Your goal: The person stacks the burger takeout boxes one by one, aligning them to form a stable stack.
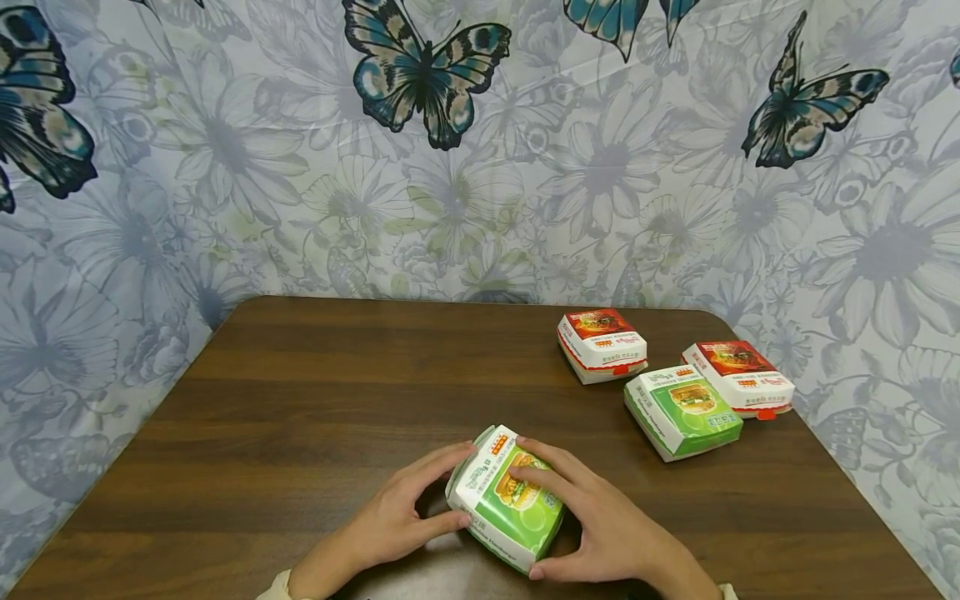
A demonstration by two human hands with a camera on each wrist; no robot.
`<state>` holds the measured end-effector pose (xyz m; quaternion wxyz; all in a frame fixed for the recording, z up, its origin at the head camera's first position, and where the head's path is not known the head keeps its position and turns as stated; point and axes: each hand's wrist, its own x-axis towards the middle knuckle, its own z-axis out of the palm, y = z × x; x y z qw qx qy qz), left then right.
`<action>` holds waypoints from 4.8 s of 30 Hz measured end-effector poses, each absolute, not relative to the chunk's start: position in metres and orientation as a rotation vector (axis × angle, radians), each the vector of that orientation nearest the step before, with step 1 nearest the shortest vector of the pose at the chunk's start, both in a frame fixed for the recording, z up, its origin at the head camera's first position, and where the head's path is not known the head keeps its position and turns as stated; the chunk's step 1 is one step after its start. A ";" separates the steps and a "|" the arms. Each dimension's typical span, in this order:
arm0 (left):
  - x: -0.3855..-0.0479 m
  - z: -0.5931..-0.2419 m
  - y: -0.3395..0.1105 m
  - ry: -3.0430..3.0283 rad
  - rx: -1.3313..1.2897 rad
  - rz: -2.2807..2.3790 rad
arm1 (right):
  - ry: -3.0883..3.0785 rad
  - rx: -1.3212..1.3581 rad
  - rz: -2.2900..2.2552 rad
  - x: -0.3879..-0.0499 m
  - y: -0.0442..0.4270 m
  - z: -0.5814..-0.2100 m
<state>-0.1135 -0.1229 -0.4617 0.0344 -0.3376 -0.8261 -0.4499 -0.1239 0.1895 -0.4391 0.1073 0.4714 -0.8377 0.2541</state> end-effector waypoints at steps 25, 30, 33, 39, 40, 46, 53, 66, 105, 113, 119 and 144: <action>-0.113 -0.463 -0.122 -2.538 -0.992 -1.345 | -2.508 1.338 0.752 -0.123 0.190 -0.439; -0.114 -0.463 -0.121 -2.502 -0.977 -1.343 | -2.531 1.288 0.739 -0.124 0.193 -0.438; -0.114 -0.463 -0.122 -2.453 -0.986 -1.327 | -2.547 1.268 0.742 -0.125 0.194 -0.437; -0.115 -0.464 -0.123 -2.428 -0.975 -1.299 | -2.619 1.242 0.755 -0.127 0.196 -0.435; -0.115 -0.464 -0.123 -2.428 -0.975 -1.294 | -2.629 1.241 0.757 -0.127 0.197 -0.435; -0.115 -0.465 -0.124 -2.437 -0.963 -1.279 | -2.633 1.238 0.758 -0.127 0.198 -0.435; -0.116 -0.465 -0.124 -2.407 -0.985 -1.326 | -2.629 1.244 0.755 -0.129 0.199 -0.437; -0.119 -0.464 -0.125 -2.408 -0.995 -1.319 | -2.664 1.245 0.779 -0.130 0.201 -0.435; -0.117 -0.467 -0.126 -2.544 -0.989 -1.374 | -2.659 1.248 0.859 -0.131 0.201 -0.436; -0.117 -0.466 -0.125 -2.524 -0.998 -1.372 | -2.563 1.202 0.903 -0.132 0.203 -0.435; -0.118 -0.466 -0.124 -2.490 -1.022 -1.372 | -2.538 1.175 0.942 -0.135 0.204 -0.434; -0.117 -0.468 -0.125 -2.486 -1.030 -1.406 | -2.460 1.037 0.919 -0.140 0.215 -0.429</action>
